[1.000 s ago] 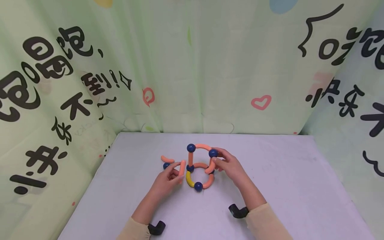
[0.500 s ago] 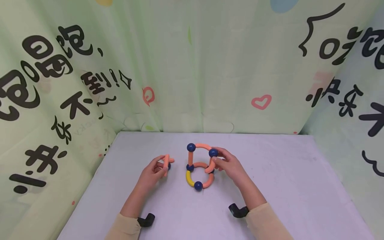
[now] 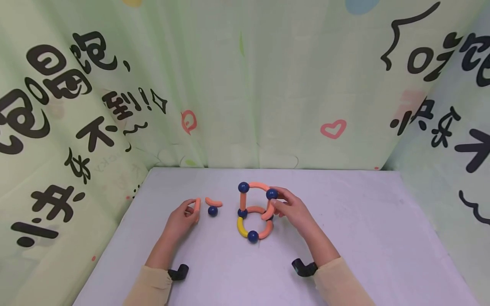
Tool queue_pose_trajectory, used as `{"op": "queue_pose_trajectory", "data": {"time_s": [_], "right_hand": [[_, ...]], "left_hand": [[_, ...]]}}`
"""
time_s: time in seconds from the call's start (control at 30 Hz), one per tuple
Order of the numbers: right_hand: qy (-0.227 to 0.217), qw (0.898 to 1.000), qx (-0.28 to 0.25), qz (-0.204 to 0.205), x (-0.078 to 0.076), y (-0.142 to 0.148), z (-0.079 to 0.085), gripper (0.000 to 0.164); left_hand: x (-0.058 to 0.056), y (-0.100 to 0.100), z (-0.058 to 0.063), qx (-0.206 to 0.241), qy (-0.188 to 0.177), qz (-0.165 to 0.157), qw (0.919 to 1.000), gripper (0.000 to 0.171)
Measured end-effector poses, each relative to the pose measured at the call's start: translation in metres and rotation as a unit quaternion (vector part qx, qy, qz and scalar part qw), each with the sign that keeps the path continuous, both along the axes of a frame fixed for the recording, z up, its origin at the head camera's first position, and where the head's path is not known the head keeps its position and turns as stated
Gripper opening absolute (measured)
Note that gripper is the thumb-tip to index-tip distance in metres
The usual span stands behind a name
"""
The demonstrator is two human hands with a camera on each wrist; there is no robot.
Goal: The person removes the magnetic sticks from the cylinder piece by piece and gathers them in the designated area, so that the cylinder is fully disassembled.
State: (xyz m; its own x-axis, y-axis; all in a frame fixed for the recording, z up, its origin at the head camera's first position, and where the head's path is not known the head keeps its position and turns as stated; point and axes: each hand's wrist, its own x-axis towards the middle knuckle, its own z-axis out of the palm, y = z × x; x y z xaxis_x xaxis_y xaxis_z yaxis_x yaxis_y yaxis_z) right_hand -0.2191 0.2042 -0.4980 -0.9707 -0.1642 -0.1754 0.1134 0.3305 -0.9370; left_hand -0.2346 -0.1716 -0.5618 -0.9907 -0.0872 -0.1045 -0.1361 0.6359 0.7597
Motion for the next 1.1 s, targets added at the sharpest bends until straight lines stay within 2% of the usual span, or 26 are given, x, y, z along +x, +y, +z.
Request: {"op": "queue_pose_trajectory", "data": {"time_s": [0.17, 0.37, 0.8, 1.1], "right_hand": [[0.000, 1.000, 0.007, -0.001, 0.001, -0.001, 0.001, 0.055], [-0.001, 1.000, -0.001, 0.001, 0.001, -0.002, 0.002, 0.053], [0.000, 1.000, 0.006, 0.001, -0.001, -0.001, 0.000, 0.054], [-0.003, 1.000, 0.007, -0.006, -0.002, -0.002, -0.002, 0.056]], "left_hand": [[-0.004, 0.000, 0.000, -0.042, -0.017, 0.011, 0.9989, 0.051], [-0.009, 0.002, 0.000, -0.079, -0.023, 0.002, 0.9966, 0.050], [-0.015, -0.001, -0.001, -0.061, -0.048, -0.021, 0.9968, 0.053], [-0.016, -0.004, -0.002, -0.047, -0.047, -0.033, 0.9972, 0.053]]}}
